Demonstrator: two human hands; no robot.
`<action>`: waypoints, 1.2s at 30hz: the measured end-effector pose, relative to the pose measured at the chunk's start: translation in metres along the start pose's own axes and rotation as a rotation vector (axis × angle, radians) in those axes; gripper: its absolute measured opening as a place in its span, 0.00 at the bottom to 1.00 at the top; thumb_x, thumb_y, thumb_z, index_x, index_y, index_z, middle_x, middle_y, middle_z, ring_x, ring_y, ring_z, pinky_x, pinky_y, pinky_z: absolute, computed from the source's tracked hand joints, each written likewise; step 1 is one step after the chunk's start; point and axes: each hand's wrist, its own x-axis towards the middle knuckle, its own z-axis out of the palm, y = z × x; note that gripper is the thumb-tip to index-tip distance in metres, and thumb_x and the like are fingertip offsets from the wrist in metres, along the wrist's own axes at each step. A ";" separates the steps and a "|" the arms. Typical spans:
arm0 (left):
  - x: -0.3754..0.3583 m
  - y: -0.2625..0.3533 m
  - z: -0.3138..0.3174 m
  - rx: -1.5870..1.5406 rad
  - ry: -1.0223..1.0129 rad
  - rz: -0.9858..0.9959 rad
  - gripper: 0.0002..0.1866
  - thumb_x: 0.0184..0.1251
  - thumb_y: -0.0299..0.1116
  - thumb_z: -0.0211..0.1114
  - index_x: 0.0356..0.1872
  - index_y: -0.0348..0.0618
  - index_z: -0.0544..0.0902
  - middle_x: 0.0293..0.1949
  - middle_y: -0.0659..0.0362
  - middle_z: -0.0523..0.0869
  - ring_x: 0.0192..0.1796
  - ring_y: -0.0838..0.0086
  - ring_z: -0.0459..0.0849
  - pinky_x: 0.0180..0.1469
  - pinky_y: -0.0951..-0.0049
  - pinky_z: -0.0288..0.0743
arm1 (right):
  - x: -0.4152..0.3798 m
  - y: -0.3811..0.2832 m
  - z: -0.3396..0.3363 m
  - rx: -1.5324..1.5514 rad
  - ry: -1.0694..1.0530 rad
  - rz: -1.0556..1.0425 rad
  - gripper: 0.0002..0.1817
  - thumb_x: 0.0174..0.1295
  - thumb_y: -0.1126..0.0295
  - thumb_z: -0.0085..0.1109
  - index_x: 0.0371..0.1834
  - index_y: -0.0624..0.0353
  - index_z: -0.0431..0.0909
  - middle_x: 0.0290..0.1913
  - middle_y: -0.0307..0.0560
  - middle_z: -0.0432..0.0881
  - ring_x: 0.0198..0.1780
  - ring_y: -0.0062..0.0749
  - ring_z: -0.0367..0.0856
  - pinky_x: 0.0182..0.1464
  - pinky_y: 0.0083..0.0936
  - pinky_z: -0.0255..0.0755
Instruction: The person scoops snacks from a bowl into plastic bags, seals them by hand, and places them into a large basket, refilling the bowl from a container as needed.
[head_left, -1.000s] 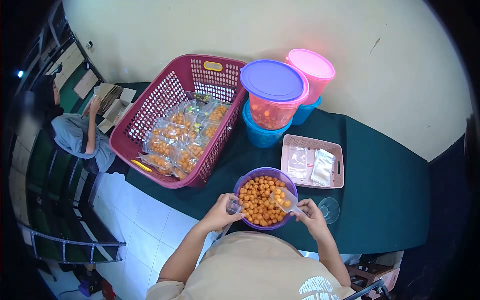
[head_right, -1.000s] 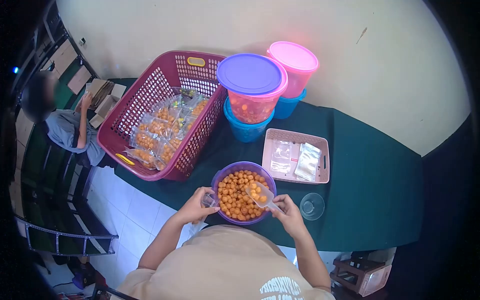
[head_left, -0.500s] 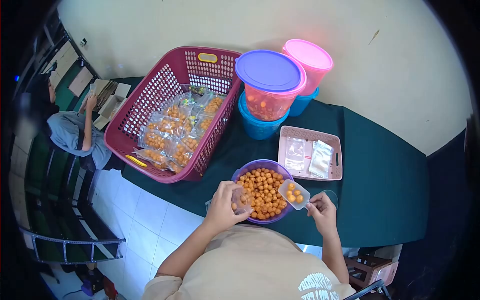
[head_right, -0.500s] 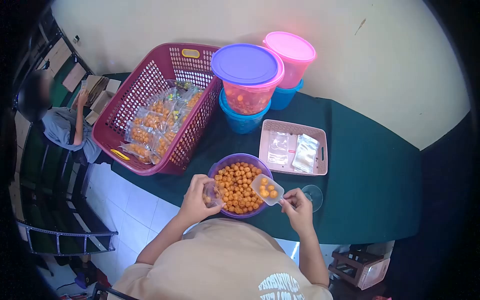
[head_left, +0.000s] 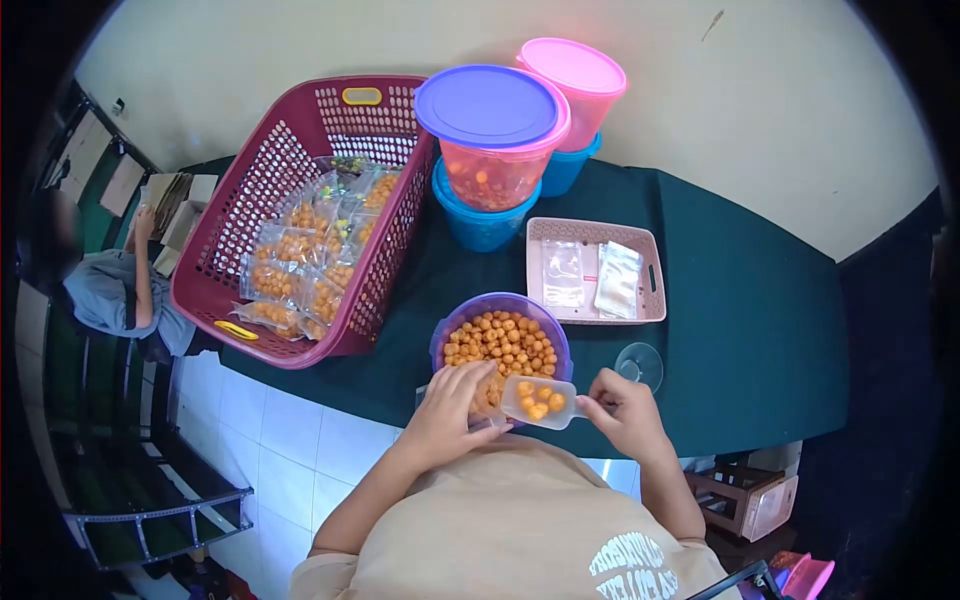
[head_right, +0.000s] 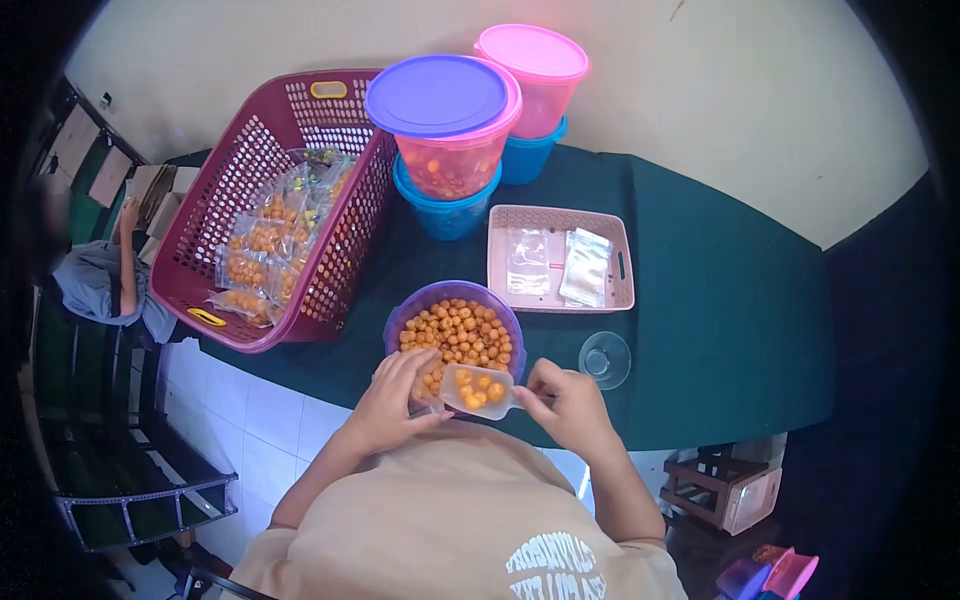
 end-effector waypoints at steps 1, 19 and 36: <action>0.001 0.003 -0.001 0.000 0.038 0.003 0.40 0.54 0.44 0.72 0.66 0.39 0.66 0.63 0.47 0.71 0.67 0.53 0.66 0.70 0.53 0.54 | 0.003 -0.003 0.000 -0.054 -0.054 0.048 0.12 0.60 0.65 0.65 0.29 0.61 0.73 0.21 0.47 0.79 0.23 0.30 0.79 0.26 0.26 0.69; 0.015 0.011 -0.008 0.094 0.017 0.052 0.44 0.51 0.41 0.73 0.69 0.40 0.62 0.63 0.47 0.69 0.67 0.51 0.64 0.68 0.53 0.54 | 0.047 -0.014 -0.004 -0.508 0.121 -0.351 0.09 0.54 0.68 0.66 0.27 0.55 0.73 0.20 0.42 0.80 0.22 0.40 0.76 0.35 0.33 0.62; 0.034 0.015 -0.010 -0.102 -0.016 0.017 0.45 0.50 0.34 0.72 0.70 0.38 0.60 0.63 0.45 0.66 0.67 0.51 0.63 0.71 0.55 0.55 | 0.063 -0.039 -0.023 -0.516 0.117 -0.511 0.11 0.53 0.67 0.67 0.30 0.54 0.72 0.15 0.39 0.75 0.20 0.36 0.75 0.32 0.31 0.59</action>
